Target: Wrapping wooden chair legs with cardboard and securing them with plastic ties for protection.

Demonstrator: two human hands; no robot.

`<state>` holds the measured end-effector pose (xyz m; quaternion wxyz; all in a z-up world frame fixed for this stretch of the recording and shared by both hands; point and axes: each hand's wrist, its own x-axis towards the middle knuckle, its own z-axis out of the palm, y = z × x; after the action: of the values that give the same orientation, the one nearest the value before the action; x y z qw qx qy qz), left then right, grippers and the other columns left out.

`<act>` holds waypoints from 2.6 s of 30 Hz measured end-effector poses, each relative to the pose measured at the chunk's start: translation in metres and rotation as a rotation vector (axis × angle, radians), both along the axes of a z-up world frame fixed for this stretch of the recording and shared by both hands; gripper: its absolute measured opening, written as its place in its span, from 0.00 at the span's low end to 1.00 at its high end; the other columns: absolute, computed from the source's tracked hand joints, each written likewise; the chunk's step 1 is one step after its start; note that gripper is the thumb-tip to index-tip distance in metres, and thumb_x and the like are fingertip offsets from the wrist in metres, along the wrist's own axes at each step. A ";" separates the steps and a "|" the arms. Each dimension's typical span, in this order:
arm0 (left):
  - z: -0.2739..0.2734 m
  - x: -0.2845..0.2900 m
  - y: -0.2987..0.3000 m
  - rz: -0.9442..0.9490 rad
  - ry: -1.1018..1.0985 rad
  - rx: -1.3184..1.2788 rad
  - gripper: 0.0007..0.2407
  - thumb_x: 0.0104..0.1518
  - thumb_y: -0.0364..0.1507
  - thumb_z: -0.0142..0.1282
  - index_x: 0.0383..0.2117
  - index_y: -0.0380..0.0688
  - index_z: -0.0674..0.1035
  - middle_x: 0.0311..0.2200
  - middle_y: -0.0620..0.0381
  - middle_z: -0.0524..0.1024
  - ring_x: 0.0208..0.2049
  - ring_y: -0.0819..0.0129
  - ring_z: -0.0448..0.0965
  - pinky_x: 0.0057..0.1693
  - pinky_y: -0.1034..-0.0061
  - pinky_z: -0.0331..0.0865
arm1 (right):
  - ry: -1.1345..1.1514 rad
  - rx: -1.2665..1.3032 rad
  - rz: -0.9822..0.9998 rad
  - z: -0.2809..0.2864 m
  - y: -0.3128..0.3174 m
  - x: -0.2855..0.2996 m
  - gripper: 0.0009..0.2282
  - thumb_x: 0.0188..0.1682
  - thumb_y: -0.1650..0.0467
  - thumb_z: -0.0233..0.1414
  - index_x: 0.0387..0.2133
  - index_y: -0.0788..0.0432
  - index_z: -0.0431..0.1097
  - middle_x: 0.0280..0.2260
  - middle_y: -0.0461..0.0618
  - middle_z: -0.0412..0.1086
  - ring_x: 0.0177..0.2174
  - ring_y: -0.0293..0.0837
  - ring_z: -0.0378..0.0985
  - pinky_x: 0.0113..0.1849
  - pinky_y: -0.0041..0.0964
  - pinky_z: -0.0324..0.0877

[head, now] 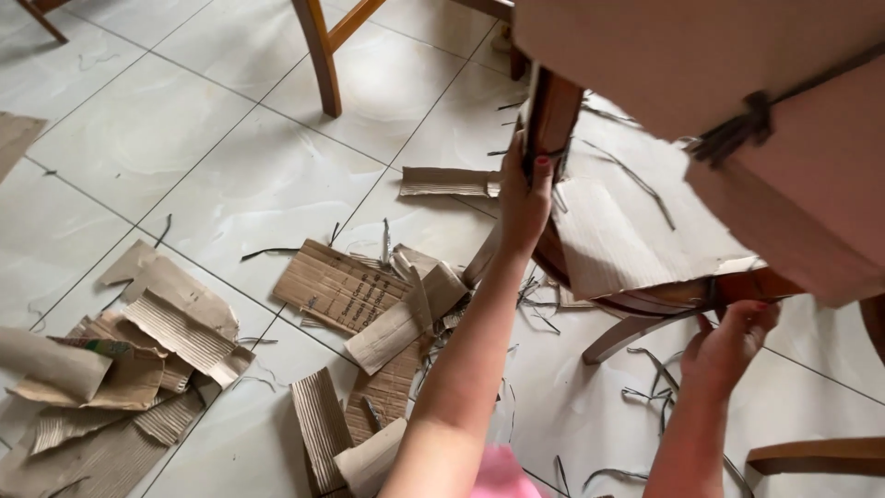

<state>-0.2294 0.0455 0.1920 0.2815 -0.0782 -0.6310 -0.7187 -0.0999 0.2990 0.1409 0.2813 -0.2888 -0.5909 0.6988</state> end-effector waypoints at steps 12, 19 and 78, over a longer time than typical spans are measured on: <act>-0.004 0.114 -0.024 0.206 0.015 -0.044 0.17 0.66 0.34 0.39 0.57 0.42 0.69 0.45 0.48 0.70 0.47 0.56 0.70 0.54 0.64 0.68 | 0.049 -0.110 -0.045 0.003 -0.036 0.102 0.08 0.55 0.60 0.45 0.46 0.36 0.60 0.47 0.30 0.69 0.48 0.29 0.69 0.44 0.32 0.64; -0.012 0.206 -0.036 0.222 -0.135 0.019 0.19 0.65 0.29 0.43 0.63 0.40 0.66 0.49 0.48 0.70 0.51 0.56 0.72 0.57 0.64 0.69 | 0.103 -0.147 -0.045 0.008 -0.050 0.180 0.03 0.56 0.63 0.48 0.40 0.40 0.64 0.43 0.32 0.64 0.42 0.27 0.67 0.36 0.21 0.67; -0.446 0.811 -0.118 0.242 -0.843 -0.328 0.10 0.54 0.31 0.58 0.42 0.59 0.80 0.43 0.64 0.74 0.53 0.66 0.75 0.61 0.71 0.68 | -0.435 1.396 1.574 -0.354 -0.214 0.645 0.35 0.43 0.61 0.62 0.63 0.42 0.49 0.50 0.52 0.70 0.53 0.57 0.72 0.50 0.61 0.61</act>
<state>0.5814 -0.0725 -0.2538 0.0664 0.2511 -0.8001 -0.5407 0.5449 0.0852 -0.2135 -0.2563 0.2794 -0.9168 0.1251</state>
